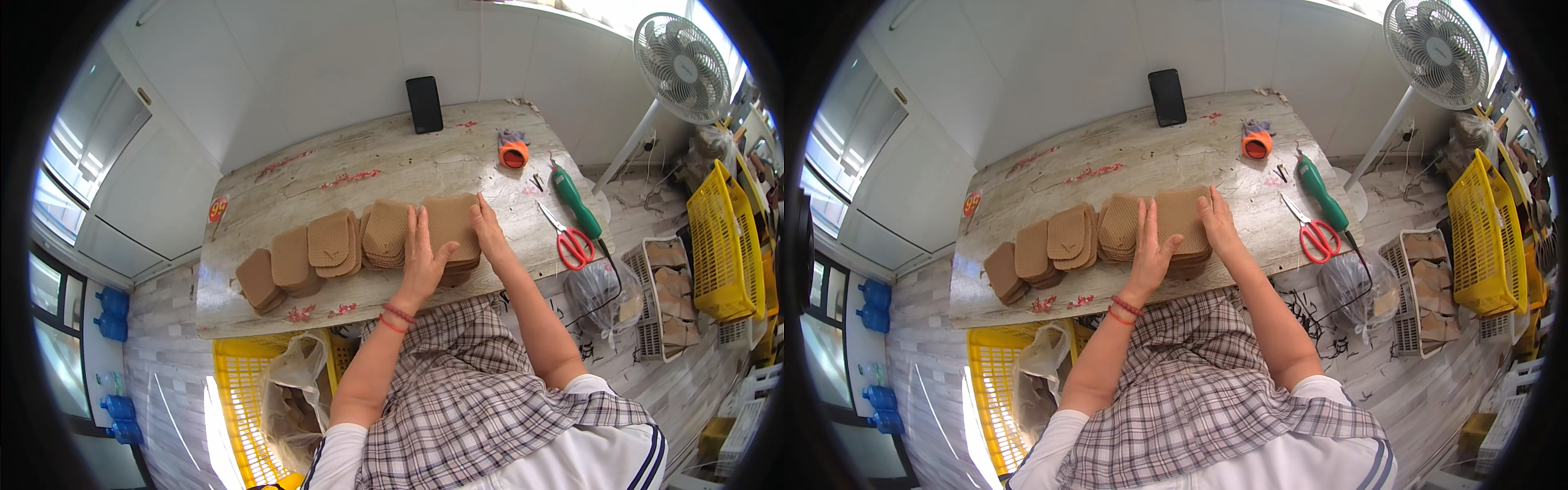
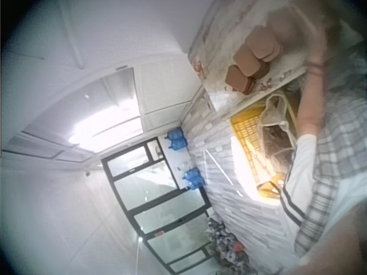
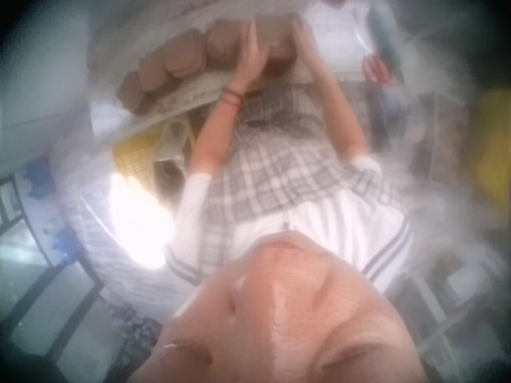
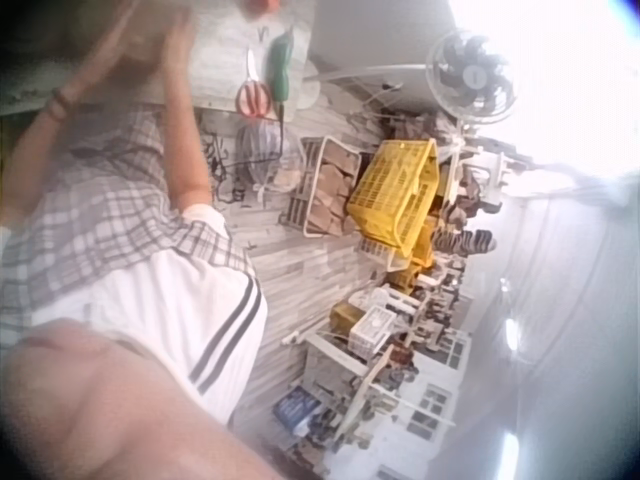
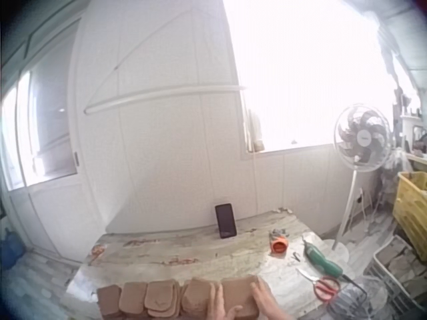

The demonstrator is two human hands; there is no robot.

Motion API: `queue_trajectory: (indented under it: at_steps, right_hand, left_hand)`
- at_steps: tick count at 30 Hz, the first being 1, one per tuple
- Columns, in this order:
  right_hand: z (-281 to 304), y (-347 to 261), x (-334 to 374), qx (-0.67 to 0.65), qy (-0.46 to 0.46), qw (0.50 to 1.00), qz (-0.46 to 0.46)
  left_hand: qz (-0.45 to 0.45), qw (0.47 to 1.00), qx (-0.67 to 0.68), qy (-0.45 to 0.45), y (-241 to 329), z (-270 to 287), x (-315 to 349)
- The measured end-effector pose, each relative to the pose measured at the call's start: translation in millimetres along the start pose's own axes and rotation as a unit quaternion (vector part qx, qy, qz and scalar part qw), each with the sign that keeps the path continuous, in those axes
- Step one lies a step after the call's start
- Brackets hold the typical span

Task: The person repeatedly picks up brown cardboard pads from a yellow basket and stacks them on a table. Later, the person handles printed paper slips, separating and arranging them on the table.

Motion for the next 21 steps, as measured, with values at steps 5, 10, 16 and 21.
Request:
queue_trajectory:
  at_steps: [5, 10, 16, 21]
  right_hand:
    - [10.2, 11.1, 25.0, -0.165, 0.006, 0.983, -0.083]
    - [13.0, 17.6, 53.0, -0.220, 0.009, 0.967, -0.129]
    - [-2.0, -14.5, 54.6, -0.197, -0.023, 0.970, -0.141]
    - [-28.2, -27.2, 36.6, -0.224, -0.049, 0.971, -0.075]
  left_hand:
    - [-0.122, 0.954, -0.268, 0.058, 10.2, 46.6, 6.4]
    - [-0.047, 0.883, -0.468, -0.003, 6.6, 87.5, 1.9]
    - [0.053, 0.871, -0.487, -0.031, -37.5, 122.2, 10.6]
    - [0.100, 0.870, -0.480, -0.047, -67.8, 130.3, 20.9]
Point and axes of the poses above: each hand's wrist, its own x-axis away from the middle knuckle, its own z-axis out of the back of the hand, y = z × x, the point moved 4 cm from there along -x, towards the middle knuckle, and after that the axes turned 7 degrees about -z, right-handed, at the moved point
